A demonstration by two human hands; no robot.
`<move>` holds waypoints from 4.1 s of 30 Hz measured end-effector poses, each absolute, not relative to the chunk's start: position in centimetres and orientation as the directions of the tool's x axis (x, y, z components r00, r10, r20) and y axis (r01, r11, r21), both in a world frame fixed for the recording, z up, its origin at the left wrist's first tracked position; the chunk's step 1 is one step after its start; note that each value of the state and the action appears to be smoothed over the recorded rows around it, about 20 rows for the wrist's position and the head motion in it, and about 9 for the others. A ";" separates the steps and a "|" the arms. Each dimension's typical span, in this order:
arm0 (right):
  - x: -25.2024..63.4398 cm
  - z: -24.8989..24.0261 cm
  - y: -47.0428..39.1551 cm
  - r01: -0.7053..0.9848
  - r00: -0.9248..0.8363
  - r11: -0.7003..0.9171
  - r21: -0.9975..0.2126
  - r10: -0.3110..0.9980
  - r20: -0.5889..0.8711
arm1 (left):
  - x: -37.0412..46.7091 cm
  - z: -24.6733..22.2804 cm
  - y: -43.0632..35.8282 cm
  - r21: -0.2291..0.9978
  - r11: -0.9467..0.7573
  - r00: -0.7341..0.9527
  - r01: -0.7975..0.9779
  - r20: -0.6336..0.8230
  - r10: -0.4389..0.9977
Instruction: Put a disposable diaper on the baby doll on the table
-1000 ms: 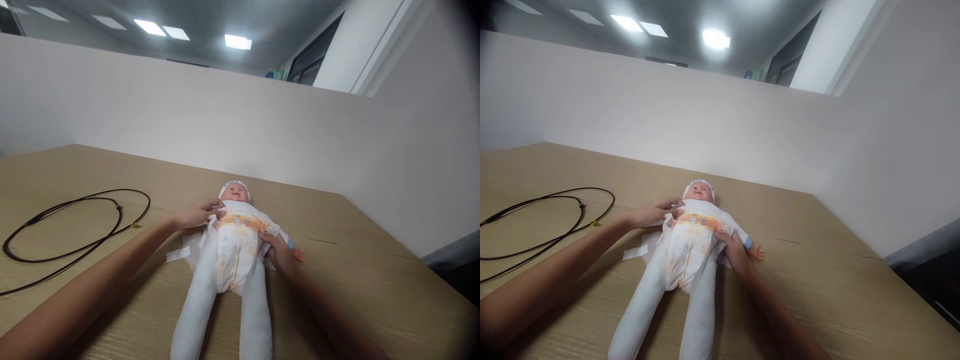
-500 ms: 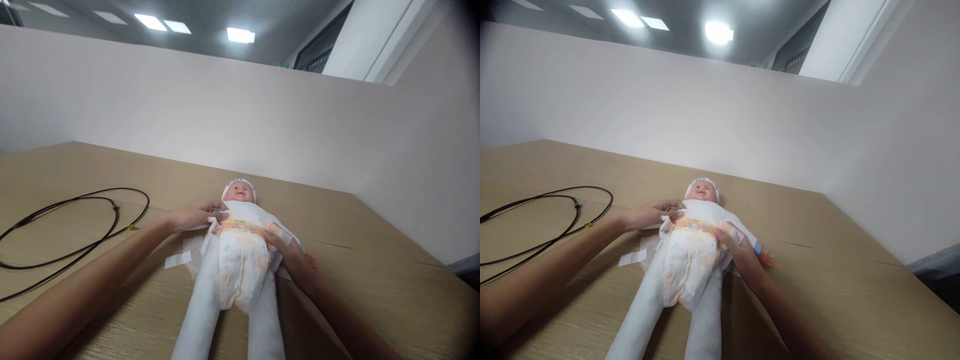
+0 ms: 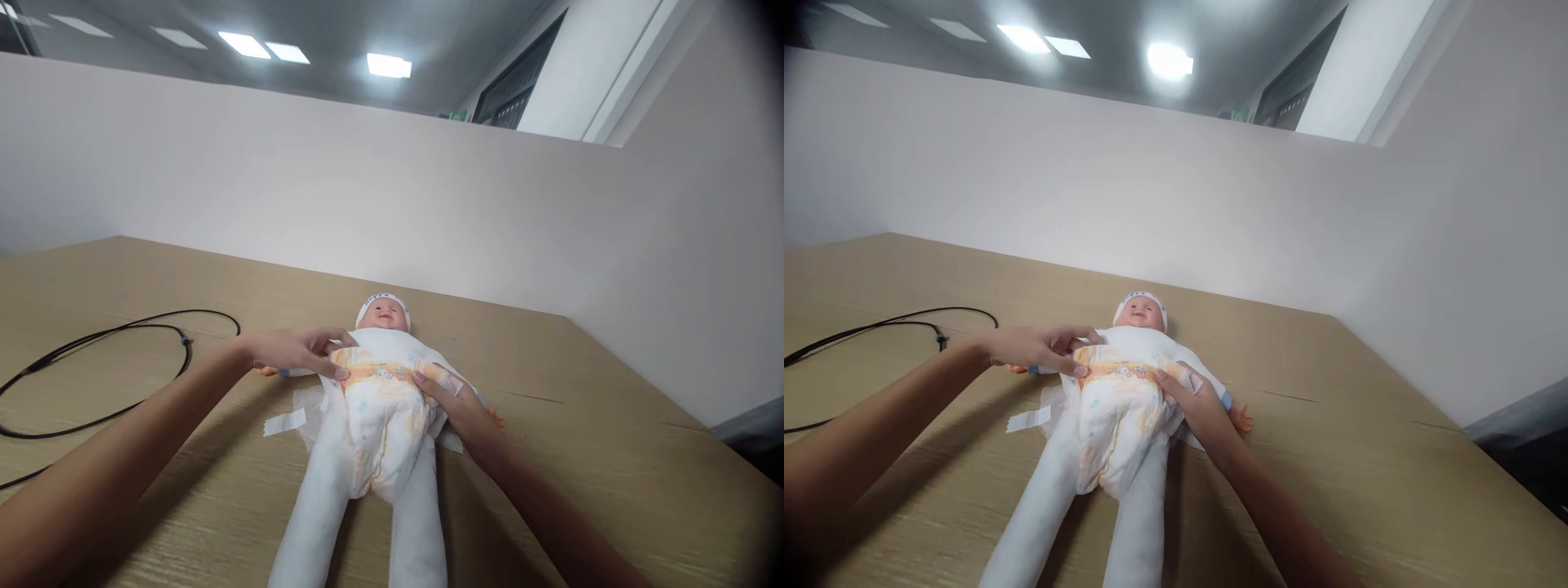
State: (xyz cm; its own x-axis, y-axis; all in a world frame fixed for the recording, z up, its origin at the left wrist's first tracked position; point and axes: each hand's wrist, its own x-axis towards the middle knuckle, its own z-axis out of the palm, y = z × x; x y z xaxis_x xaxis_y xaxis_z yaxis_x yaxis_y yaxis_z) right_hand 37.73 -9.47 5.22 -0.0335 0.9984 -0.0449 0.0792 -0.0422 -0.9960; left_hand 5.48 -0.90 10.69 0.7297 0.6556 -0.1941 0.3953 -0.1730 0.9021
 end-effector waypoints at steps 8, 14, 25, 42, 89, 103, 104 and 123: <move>38.7 4.6 -9.1 -0.127 -0.193 -0.142 -0.982 0.974 -0.116 | 5.2 10.4 -0.1 0.850 -0.264 0.798 0.456 -0.258 0.545; 38.8 3.4 -9.0 -0.221 -0.257 -0.166 -0.961 0.960 -0.107 | 5.5 10.1 0.0 0.887 -0.229 0.813 0.401 -0.229 0.536; 41.2 6.9 -9.7 0.330 -0.204 -0.072 -0.941 0.968 -0.145 | 5.0 9.5 0.2 0.773 -0.325 0.717 0.545 -0.228 0.659; 35.4 8.4 -14.2 0.629 -0.598 0.680 -0.376 0.733 0.324 | 5.1 10.8 -0.8 0.790 -0.306 0.762 0.532 -0.288 0.580; 43.4 1.7 -16.4 0.727 -0.007 0.034 -0.686 0.999 0.042 | 18.7 9.6 -9.6 0.141 -0.783 0.737 0.606 0.271 0.619; 44.3 1.7 -13.2 0.224 -0.168 0.033 -0.974 0.986 -0.005 | 18.7 9.3 -9.7 0.139 -0.784 0.730 0.604 0.298 0.615; 43.9 1.6 -12.6 0.165 -0.161 0.034 -0.986 0.987 0.007 | 18.7 9.2 -9.7 0.142 -0.785 0.729 0.603 0.301 0.614; 40.0 1.2 -10.8 -0.216 -0.252 -0.022 -0.976 0.967 0.034 | 18.6 9.3 -9.7 0.131 -0.779 0.733 0.613 0.272 0.623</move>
